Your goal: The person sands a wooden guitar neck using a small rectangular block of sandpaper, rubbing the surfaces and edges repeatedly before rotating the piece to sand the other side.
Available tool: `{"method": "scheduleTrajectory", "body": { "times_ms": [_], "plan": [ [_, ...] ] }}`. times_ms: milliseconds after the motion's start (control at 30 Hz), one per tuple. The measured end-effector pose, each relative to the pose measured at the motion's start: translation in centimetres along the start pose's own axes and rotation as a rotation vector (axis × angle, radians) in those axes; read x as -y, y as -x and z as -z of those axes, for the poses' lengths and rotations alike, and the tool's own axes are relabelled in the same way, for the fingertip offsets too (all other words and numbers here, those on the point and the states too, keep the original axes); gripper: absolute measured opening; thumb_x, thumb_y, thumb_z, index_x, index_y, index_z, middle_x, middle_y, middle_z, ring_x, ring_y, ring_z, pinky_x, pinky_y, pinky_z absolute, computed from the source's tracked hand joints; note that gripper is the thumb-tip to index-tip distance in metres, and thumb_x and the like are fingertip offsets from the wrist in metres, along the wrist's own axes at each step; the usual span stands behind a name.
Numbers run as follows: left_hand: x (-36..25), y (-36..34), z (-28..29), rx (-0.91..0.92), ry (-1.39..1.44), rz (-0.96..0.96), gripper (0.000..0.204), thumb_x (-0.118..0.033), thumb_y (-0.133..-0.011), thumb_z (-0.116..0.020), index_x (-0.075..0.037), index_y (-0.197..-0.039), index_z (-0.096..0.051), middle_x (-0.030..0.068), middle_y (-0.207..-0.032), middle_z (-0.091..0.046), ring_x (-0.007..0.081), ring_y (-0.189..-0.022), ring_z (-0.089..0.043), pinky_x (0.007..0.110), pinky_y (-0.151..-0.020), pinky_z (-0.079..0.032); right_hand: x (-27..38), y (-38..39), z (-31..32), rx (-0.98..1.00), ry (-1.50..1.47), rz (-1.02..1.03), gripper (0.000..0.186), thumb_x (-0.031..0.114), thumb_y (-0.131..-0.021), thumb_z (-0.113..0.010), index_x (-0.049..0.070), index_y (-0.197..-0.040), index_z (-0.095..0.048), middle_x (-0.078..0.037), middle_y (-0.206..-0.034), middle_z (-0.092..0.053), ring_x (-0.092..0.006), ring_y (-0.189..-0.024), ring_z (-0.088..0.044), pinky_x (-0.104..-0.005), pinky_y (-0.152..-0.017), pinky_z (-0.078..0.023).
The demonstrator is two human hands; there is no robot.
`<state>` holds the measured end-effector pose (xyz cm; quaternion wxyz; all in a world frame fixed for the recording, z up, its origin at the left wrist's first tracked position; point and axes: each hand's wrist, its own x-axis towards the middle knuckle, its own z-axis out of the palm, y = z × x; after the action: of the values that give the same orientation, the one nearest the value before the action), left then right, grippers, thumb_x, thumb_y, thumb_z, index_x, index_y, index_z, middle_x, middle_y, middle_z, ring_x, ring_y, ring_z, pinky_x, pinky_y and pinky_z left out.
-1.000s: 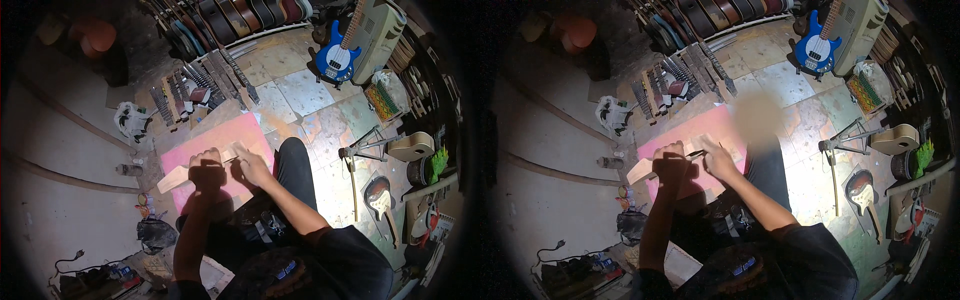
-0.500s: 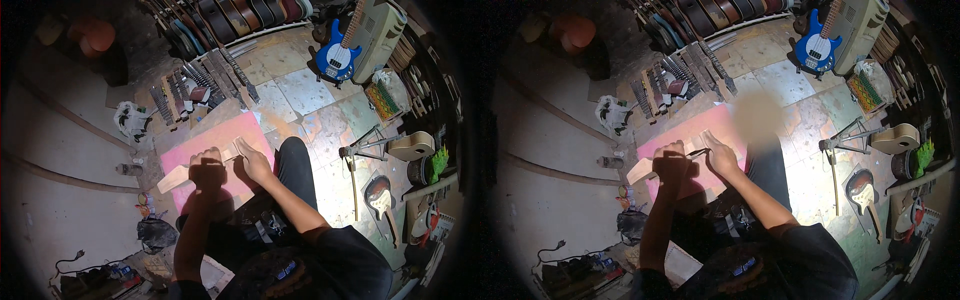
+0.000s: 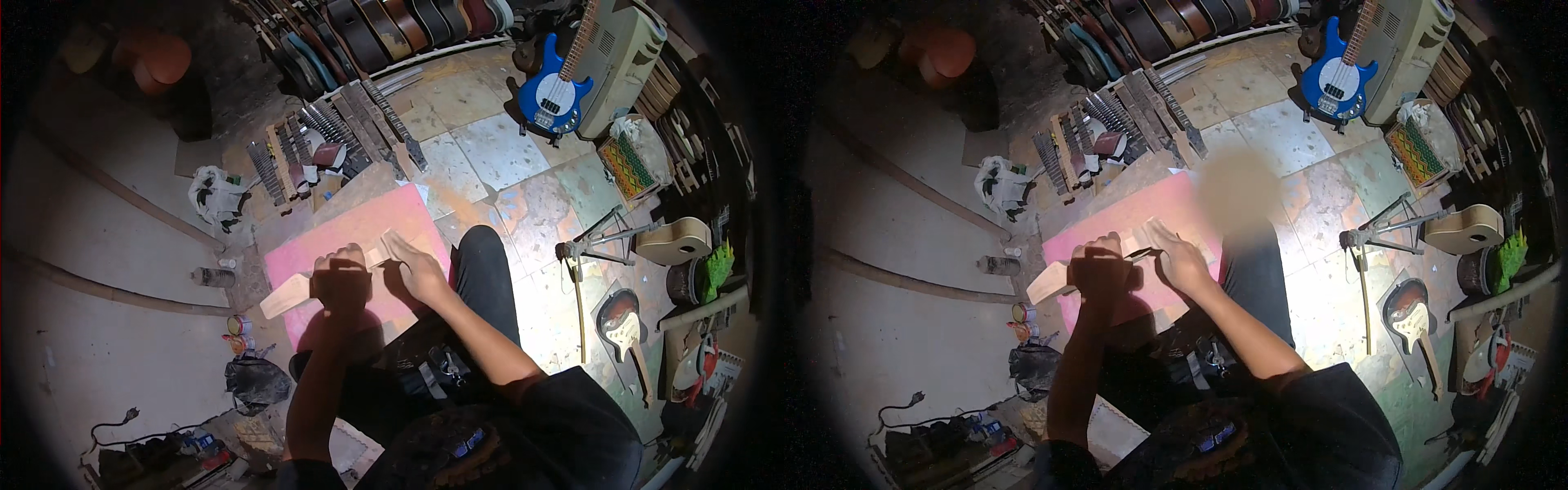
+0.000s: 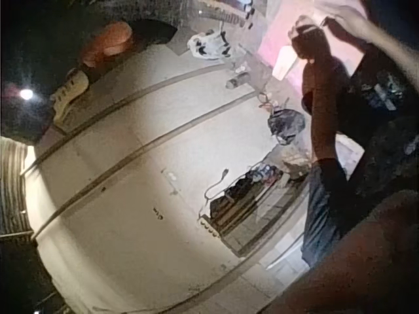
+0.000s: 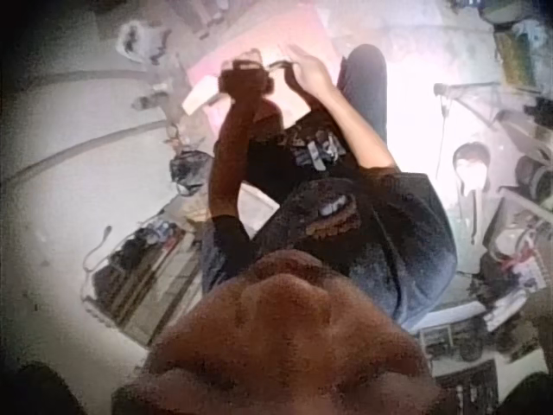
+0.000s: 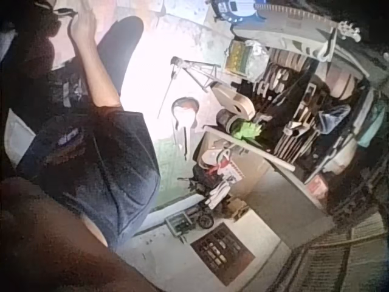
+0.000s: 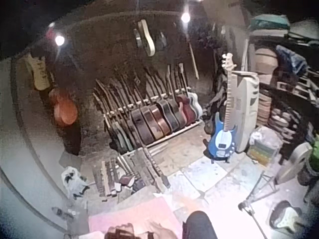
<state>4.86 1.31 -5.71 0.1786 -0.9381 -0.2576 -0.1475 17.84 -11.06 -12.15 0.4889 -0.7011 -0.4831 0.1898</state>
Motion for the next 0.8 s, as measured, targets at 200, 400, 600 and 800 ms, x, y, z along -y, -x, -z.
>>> {"method": "scheduleTrajectory", "body": {
  "times_ms": [200, 400, 600, 800],
  "plan": [
    [0.3, 0.0, 1.2, 0.004, 0.09, 0.017, 0.008, -0.017, -0.075, -0.069, -0.013, -0.081, -0.066, 0.0069, -0.072, -0.068, 0.0261, -0.066, -0.07, 0.041, -0.064, -0.055, 1.5, -0.4, -0.3, 0.123, -0.377, -0.117, 0.064, -0.007, -0.091, -0.049, 0.003, -0.154, -0.049, -0.023, -0.159, -0.048, -0.0347, -0.147, -0.048, -0.0385, -0.122, -0.039],
    [0.1, 0.2, 1.1, 0.079, 0.119, 0.042, 0.012, -0.019, -0.074, -0.07, -0.013, -0.084, -0.066, 0.0059, -0.072, -0.068, 0.0262, -0.068, -0.071, 0.042, -0.065, -0.055, 1.8, -0.9, 0.7, 0.188, -0.365, -0.105, 0.064, -0.005, -0.093, -0.049, 0.005, -0.157, -0.046, -0.023, -0.16, -0.047, -0.0342, -0.151, -0.043, -0.0387, -0.124, -0.035],
    [0.8, 1.8, -0.5, 0.042, -0.049, 0.049, 0.012, -0.021, -0.075, -0.071, -0.014, -0.083, -0.065, 0.0056, -0.073, -0.067, 0.0245, -0.068, -0.07, 0.041, -0.064, -0.054, -0.1, -0.4, -0.6, 0.174, -0.125, -0.092, 0.068, -0.008, -0.091, -0.044, 0.004, -0.158, -0.045, -0.022, -0.161, -0.046, -0.0328, -0.152, -0.042, -0.0363, -0.125, -0.033],
    [-0.5, 1.0, -0.1, 0.109, -0.152, -0.076, 0.008, -0.014, -0.082, -0.066, -0.009, -0.082, -0.06, 0.006, -0.071, -0.06, 0.0232, -0.062, -0.065, 0.041, -0.061, -0.052, -1.9, 0.3, -0.2, 0.039, -0.113, 0.026, 0.059, -0.002, -0.092, -0.047, 0.003, -0.15, -0.054, -0.022, -0.157, -0.051, -0.0337, -0.13, -0.063, -0.0382, -0.106, -0.051]
  ]
}}
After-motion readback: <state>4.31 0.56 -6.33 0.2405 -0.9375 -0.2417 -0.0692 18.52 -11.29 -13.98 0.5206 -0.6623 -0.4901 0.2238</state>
